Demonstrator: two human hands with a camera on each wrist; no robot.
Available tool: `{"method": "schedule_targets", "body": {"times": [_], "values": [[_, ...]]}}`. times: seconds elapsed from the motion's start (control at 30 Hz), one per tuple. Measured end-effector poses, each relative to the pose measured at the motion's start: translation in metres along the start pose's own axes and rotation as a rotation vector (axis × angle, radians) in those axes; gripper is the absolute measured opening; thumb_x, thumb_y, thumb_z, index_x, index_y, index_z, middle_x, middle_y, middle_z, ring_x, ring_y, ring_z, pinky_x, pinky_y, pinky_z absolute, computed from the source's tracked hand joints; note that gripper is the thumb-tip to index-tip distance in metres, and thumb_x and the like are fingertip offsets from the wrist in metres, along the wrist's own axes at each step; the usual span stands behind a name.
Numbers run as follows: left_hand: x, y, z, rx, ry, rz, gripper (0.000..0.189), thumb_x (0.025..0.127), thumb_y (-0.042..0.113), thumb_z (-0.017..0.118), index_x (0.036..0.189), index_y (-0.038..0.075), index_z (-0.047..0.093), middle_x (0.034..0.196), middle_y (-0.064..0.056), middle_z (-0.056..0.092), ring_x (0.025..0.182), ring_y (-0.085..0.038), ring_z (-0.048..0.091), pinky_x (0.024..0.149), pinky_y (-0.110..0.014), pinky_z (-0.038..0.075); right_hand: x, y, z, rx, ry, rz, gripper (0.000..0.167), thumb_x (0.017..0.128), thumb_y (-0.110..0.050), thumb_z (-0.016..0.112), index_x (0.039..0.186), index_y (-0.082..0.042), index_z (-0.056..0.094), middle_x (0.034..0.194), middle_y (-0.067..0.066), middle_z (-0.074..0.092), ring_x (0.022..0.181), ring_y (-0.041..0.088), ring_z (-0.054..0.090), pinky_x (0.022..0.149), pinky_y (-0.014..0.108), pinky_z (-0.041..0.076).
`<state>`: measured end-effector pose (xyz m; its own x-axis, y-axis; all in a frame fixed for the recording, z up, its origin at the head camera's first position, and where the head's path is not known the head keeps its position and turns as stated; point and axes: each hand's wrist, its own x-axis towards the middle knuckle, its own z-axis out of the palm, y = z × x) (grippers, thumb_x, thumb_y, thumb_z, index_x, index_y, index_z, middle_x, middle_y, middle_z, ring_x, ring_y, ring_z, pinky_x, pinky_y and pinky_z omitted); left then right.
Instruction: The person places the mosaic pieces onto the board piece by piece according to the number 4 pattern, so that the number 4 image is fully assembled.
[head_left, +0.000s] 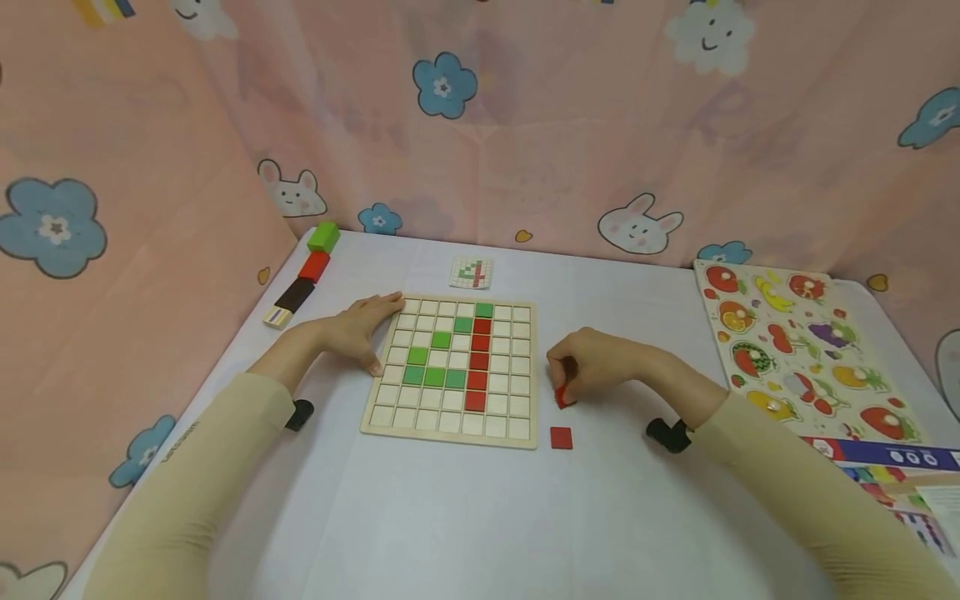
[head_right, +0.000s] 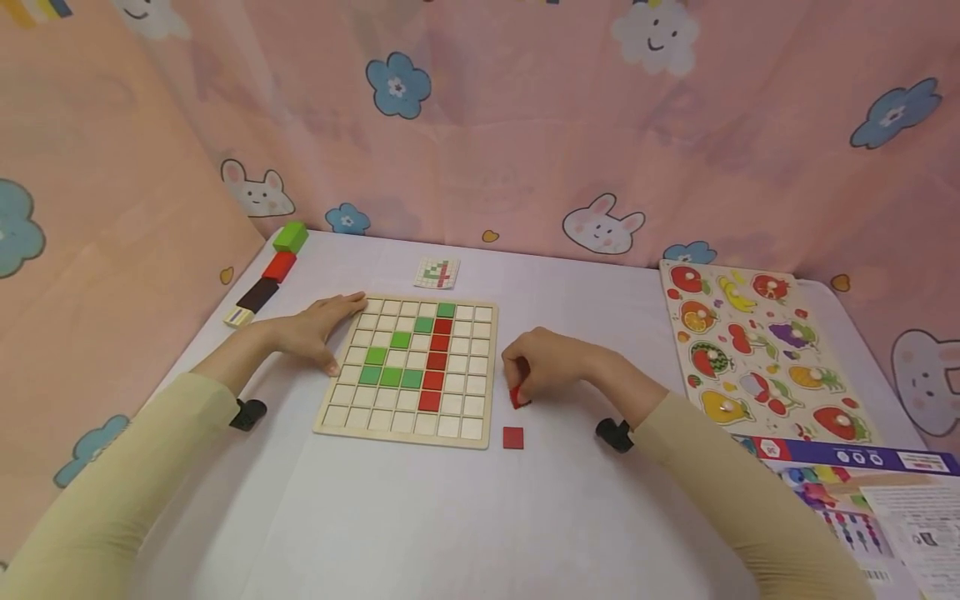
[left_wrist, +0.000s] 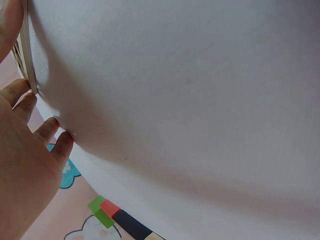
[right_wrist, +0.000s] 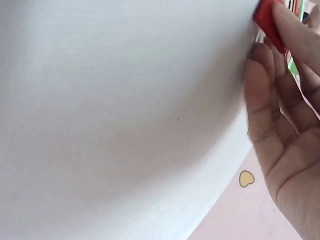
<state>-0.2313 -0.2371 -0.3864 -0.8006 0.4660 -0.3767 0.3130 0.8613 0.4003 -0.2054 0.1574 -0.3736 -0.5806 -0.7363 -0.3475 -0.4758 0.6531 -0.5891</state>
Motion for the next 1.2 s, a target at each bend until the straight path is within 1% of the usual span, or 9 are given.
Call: {"method": "schedule_targets", "body": {"times": [0.1, 0.2, 0.37, 0.5, 0.6, 0.73, 0.9, 1.07, 1.2], "values": [[0.001, 0.0, 0.0, 0.0, -0.001, 0.0, 0.114, 0.069, 0.018, 0.084, 0.159, 0.007, 0.015, 0.169, -0.011, 0.003, 0.154, -0.045, 0.002, 0.122, -0.068, 0.01, 0.004, -0.003, 0.0, 0.058, 0.083, -0.013, 0.016, 0.078, -0.013, 0.081, 0.076, -0.017, 0.066, 0.071, -0.006, 0.063, 0.07, 0.01, 0.055, 0.063, 0.021, 0.047], [0.001, -0.001, 0.001, 0.002, 0.002, -0.002, 0.114, 0.069, 0.018, 0.084, 0.159, 0.007, 0.015, 0.17, -0.011, 0.003, 0.154, -0.045, 0.002, 0.122, -0.067, 0.01, 0.011, -0.014, 0.005, 0.126, 0.157, -0.038, 0.014, 0.079, -0.014, 0.081, 0.079, -0.016, 0.067, 0.072, -0.005, 0.065, 0.07, 0.011, 0.057, 0.063, 0.021, 0.049], [0.001, -0.002, 0.001, 0.011, 0.006, 0.003, 0.114, 0.069, 0.019, 0.084, 0.159, 0.008, 0.015, 0.169, -0.011, 0.003, 0.154, -0.045, 0.003, 0.122, -0.067, 0.011, 0.024, -0.042, 0.018, 0.206, 0.221, -0.055, 0.01, 0.08, -0.013, 0.079, 0.083, -0.015, 0.07, 0.075, -0.003, 0.069, 0.07, 0.011, 0.061, 0.066, 0.022, 0.054], [0.0, -0.001, 0.001, 0.014, 0.004, 0.003, 0.113, 0.069, 0.019, 0.084, 0.159, 0.007, 0.015, 0.169, -0.012, 0.004, 0.154, -0.045, 0.003, 0.122, -0.068, 0.011, 0.035, -0.06, 0.03, 0.217, 0.218, -0.091, 0.008, 0.082, -0.009, 0.077, 0.086, -0.013, 0.072, 0.078, -0.002, 0.071, 0.071, 0.009, 0.062, 0.069, 0.021, 0.056], [0.0, 0.001, 0.001, 0.011, 0.002, 0.001, 0.113, 0.07, 0.019, 0.084, 0.159, 0.007, 0.015, 0.169, -0.012, 0.003, 0.154, -0.045, 0.002, 0.121, -0.069, 0.01, 0.042, -0.069, 0.039, 0.208, 0.199, -0.097, 0.009, 0.082, -0.006, 0.075, 0.087, -0.013, 0.073, 0.079, -0.002, 0.071, 0.072, 0.007, 0.063, 0.069, 0.019, 0.056], [-0.001, 0.001, 0.0, 0.006, 0.002, 0.003, 0.113, 0.07, 0.018, 0.083, 0.159, 0.007, 0.015, 0.169, -0.012, 0.003, 0.154, -0.045, 0.002, 0.121, -0.069, 0.01, 0.045, -0.078, 0.048, 0.186, 0.193, -0.087, 0.01, 0.081, -0.004, 0.075, 0.085, -0.012, 0.073, 0.077, -0.003, 0.071, 0.071, 0.006, 0.061, 0.067, 0.018, 0.055], [-0.001, 0.0, 0.0, 0.002, 0.004, 0.007, 0.113, 0.07, 0.018, 0.083, 0.159, 0.007, 0.015, 0.169, -0.012, 0.003, 0.154, -0.045, 0.002, 0.121, -0.069, 0.01, 0.044, -0.087, 0.052, 0.108, 0.21, -0.108, 0.009, 0.079, -0.005, 0.078, 0.08, -0.012, 0.072, 0.072, -0.006, 0.069, 0.067, 0.004, 0.058, 0.063, 0.016, 0.052], [-0.001, -0.001, 0.0, -0.008, 0.004, 0.004, 0.113, 0.069, 0.018, 0.083, 0.159, 0.007, 0.014, 0.169, -0.011, 0.003, 0.154, -0.045, 0.001, 0.121, -0.069, 0.009, 0.041, -0.082, 0.049, 0.07, 0.205, -0.119, 0.013, 0.078, -0.014, 0.082, 0.077, -0.017, 0.069, 0.069, -0.009, 0.065, 0.065, 0.005, 0.056, 0.059, 0.017, 0.048], [0.0, -0.001, 0.001, -0.01, 0.003, 0.005, 0.114, 0.07, 0.019, 0.084, 0.159, 0.008, 0.014, 0.169, -0.011, 0.003, 0.154, -0.045, 0.002, 0.121, -0.069, 0.01, 0.032, -0.063, 0.038, 0.082, 0.131, -0.138, 0.013, 0.081, -0.015, 0.08, 0.078, -0.019, 0.068, 0.071, -0.008, 0.063, 0.067, 0.007, 0.055, 0.06, 0.019, 0.048]]}}
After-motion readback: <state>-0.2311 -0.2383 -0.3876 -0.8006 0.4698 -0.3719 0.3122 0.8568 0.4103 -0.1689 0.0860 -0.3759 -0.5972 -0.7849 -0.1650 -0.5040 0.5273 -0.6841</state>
